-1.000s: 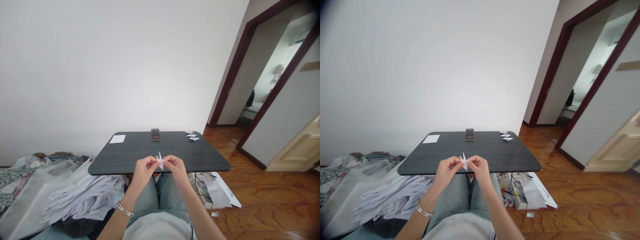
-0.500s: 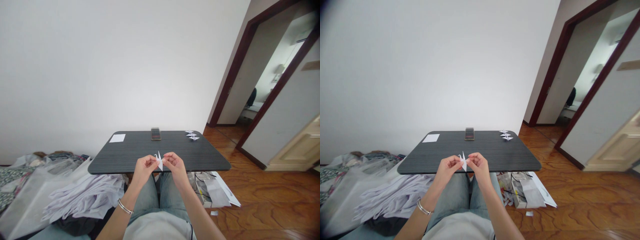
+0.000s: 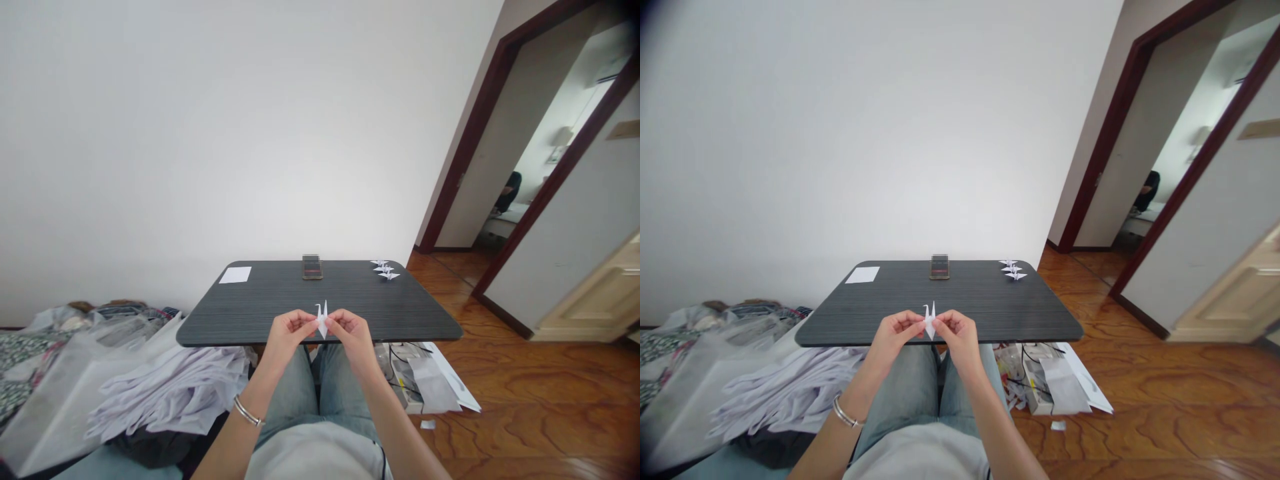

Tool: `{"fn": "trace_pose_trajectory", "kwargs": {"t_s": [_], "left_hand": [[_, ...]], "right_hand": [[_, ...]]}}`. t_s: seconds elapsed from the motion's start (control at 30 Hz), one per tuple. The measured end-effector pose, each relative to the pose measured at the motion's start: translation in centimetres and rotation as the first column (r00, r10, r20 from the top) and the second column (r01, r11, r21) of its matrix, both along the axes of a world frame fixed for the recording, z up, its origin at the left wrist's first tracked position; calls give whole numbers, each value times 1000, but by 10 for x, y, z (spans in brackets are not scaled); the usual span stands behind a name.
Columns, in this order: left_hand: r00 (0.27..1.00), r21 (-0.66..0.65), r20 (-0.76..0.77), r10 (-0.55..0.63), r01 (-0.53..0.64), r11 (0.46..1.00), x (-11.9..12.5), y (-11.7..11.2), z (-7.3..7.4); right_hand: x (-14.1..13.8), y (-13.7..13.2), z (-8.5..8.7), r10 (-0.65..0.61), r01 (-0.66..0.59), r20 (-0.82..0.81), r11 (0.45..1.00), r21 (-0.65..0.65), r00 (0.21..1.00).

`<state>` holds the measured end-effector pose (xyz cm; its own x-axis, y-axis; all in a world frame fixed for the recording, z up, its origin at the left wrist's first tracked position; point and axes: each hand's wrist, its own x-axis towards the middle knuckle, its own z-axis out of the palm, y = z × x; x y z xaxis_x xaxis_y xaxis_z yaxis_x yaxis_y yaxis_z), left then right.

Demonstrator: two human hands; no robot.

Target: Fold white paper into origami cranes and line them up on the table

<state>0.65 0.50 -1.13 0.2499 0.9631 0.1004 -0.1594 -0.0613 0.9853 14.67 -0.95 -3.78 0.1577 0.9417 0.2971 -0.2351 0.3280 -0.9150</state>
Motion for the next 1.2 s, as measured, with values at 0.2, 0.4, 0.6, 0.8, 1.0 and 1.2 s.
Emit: {"fn": "trace_pose_trajectory", "kwargs": {"t_s": [0.2,0.4,0.6,0.8,1.0,1.2], "left_hand": [[1000,50,-7,7,-7,999,2,-6,3],[999,127,-35,26,-21,992,4,-7,5],[1000,97,-14,24,-23,995,4,-1,-3],[999,124,-35,36,-31,992,4,-2,-4],[982,238,-90,164,-139,961,4,0,-10],[981,288,-151,125,-77,954,5,-5,-5]], "right_hand": [[-2,-5,5,-4,4,-11,1000,-1,1000],[-3,-7,7,-17,17,-2,999,30,1000],[1,-2,2,-21,21,14,1000,-9,1000],[1,-1,2,-31,31,21,999,-15,999],[-1,0,0,-28,27,-16,998,-60,999],[-1,-1,2,52,-52,-9,997,-62,999]]}}
